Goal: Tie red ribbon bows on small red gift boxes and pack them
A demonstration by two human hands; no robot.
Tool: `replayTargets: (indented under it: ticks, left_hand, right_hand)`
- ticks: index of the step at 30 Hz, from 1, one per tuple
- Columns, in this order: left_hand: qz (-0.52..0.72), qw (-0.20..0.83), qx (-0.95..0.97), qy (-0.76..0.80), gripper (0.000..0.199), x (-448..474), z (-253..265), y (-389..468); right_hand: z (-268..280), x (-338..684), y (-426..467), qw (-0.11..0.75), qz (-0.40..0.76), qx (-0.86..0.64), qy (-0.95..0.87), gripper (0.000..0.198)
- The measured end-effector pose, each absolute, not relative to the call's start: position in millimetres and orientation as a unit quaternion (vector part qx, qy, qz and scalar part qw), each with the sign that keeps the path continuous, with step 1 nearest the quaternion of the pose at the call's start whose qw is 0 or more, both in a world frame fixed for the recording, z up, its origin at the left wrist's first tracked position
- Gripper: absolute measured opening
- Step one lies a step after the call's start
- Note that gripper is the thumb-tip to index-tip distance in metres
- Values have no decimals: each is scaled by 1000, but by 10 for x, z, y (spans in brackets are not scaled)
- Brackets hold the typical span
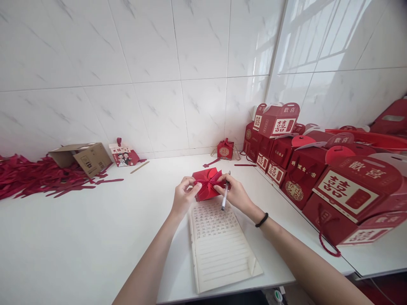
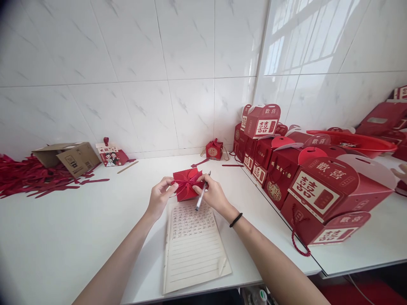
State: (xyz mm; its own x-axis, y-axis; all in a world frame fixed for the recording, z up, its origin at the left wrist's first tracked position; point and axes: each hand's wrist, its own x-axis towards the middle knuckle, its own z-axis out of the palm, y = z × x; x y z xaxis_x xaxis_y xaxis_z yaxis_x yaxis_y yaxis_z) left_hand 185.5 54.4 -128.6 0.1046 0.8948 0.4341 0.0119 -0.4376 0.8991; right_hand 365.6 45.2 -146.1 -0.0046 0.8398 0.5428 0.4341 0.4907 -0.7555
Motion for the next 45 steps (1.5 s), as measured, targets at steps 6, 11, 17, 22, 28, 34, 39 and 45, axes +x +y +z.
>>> replayTargets:
  ticks: [6,11,17,22,28,34,39,45]
  left_hand:
    - [579,405,583,401,30,1878,-1307,563]
    - [568,398,602,395,27,1858,-1317,575]
    - [576,371,626,373,20,1857,-1273,544]
    - [584,427,593,354,19,1860,-1264,527]
    - [602,543,510,286,24,1825,-1283,564]
    - [604,586,456,290,36,1813,-1272,592]
    - [607,600,450,265,30,1815,-1253,589]
    - [581,611,484,234,21,1768,-1219,572]
  right_hand:
    - [-1476,3657,459,528,184,-462,-688,21]
    - [-1478,3658,463,526,184,-465,-688,22]
    - [-1486,3662,472,525,186,-463,-689,23]
    - [-1487,3660,466,523,191,-463,-690,22]
    - [-1476,3654,451,519,200,-466,-688,22]
    - [-1480,3651,454,517,208,-464,-689,22]
    - [-1489,3658,469,519,202,-462,-690,21]
    - [-1485,3661,470,517,196,-465,-692,21]
